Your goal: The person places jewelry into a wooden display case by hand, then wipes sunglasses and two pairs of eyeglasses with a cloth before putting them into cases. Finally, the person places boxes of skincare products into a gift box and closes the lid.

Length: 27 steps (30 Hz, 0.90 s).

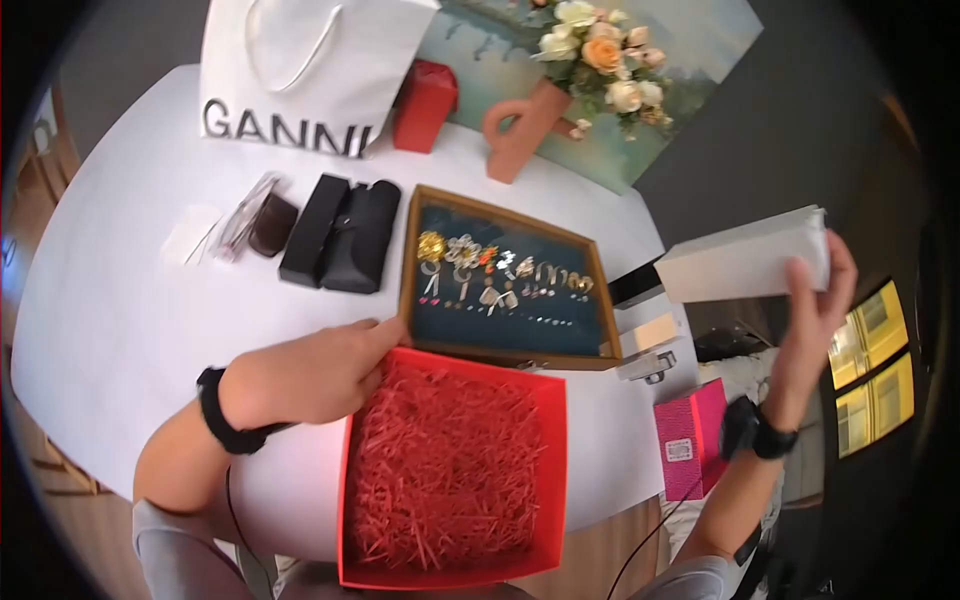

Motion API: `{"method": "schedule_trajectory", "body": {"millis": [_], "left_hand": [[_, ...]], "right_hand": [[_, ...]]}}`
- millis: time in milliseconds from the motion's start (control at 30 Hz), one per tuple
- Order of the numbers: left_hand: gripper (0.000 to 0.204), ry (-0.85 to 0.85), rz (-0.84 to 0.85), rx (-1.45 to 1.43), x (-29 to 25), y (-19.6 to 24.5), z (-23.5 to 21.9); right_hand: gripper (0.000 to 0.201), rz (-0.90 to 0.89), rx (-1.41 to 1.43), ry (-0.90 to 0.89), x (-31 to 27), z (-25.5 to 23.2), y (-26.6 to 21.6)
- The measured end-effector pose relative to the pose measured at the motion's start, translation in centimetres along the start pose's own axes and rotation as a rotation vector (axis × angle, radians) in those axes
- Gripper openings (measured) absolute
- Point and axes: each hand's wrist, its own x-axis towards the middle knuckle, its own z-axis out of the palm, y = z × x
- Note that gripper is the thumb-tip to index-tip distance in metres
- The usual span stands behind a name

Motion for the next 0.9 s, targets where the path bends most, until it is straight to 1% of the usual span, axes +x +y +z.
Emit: {"method": "schedule_trajectory", "body": {"millis": [67, 133, 167, 267, 333, 367, 400, 433, 467, 500, 533, 567, 600, 633, 667, 733, 767, 833, 900], "left_hand": [[0.032, 0.008, -0.001, 0.032, 0.0, -0.4, 0.3], [0.033, -0.013, -0.033, 0.031, 0.1, -0.4, 0.3], [0.034, -0.032, -0.049, 0.025, 0.2, -0.3, 0.2], [0.034, -0.03, -0.039, 0.0, 0.1, 0.0, 0.0], [0.034, -0.023, -0.028, -0.045, 0.3, -0.4, 0.1], [0.034, -0.024, -0.014, -0.093, 0.3, -0.5, 0.2], [0.034, -0.019, -0.023, -0.096, 0.3, -0.4, 0.1], [0.033, -0.042, -0.037, -0.101, 0.3, -0.3, -0.1], [0.033, -0.065, -0.048, -0.107, 0.2, -0.4, -0.3], [0.028, -0.06, -0.015, -0.14, 0.6, -1.3, 0.1], [0.028, -0.056, -0.016, -0.149, 0.6, -1.3, -0.3], [0.026, -0.134, -0.058, -0.168, 0.7, -1.2, -1.0], [0.025, -0.212, -0.099, -0.187, 0.8, -1.2, -1.4], [0.026, -0.212, -0.108, -0.228, 0.7, -1.4, -1.4], [0.026, -0.213, -0.108, -0.237, 0.6, -1.4, -1.4], [0.026, -0.202, -0.121, -0.201, 0.7, -1.2, -1.5], [0.029, -0.188, -0.103, -0.183, 0.7, -1.1, -1.6], [0.032, -0.186, -0.107, -0.172, 0.6, -0.5, -1.9], [0.035, -0.179, -0.113, -0.163, 0.2, 0.0, -2.3]], "right_hand": [[0.063, -0.169, -0.026, -0.15, -0.9, 0.5, -4.6], [0.069, -0.101, 0.212, -0.316, -3.2, 2.0, -8.6], [0.069, -0.101, 0.217, -0.312, -3.7, 3.0, -9.6], [0.081, -0.494, 0.195, -1.275, -4.5, 6.1, -12.3], [0.086, -0.427, 0.104, -1.473, -7.7, 8.9, -13.3], [0.086, -0.433, 0.114, -1.477, -9.0, 9.6, -12.7], [0.086, -0.41, 0.08, -1.434, -10.3, 10.3, -12.1], [0.087, -0.387, 0.045, -1.393, -11.2, 10.8, -11.8], [0.087, -0.395, 0.05, -1.402, -11.7, 11.0, -11.5], [0.088, -0.31, 0.08, -1.378, -11.9, 11.0, -11.2], [0.089, -0.223, 0.107, -1.352, -12.0, 10.8, -11.0], [0.089, -0.224, 0.104, -1.361, -11.7, 10.4, -11.3], [0.085, -0.267, 0.074, -1.364, -11.1, 9.7, -12.0], [0.082, -0.31, 0.045, -1.367, -10.8, 9.3, -12.3], [0.082, -0.309, 0.044, -1.376, -11.2, 9.3, -12.4], [0.076, -0.535, -0.146, -1.302, -12.2, 9.6, -12.7], [0.076, -0.529, -0.148, -1.301, -12.7, 10.0, -12.4], [0.07, -0.524, -0.164, -1.241, -14.1, 11.3, -11.2], [0.07, -0.533, -0.133, -1.239, -15.1, 12.6, -9.9]]}}
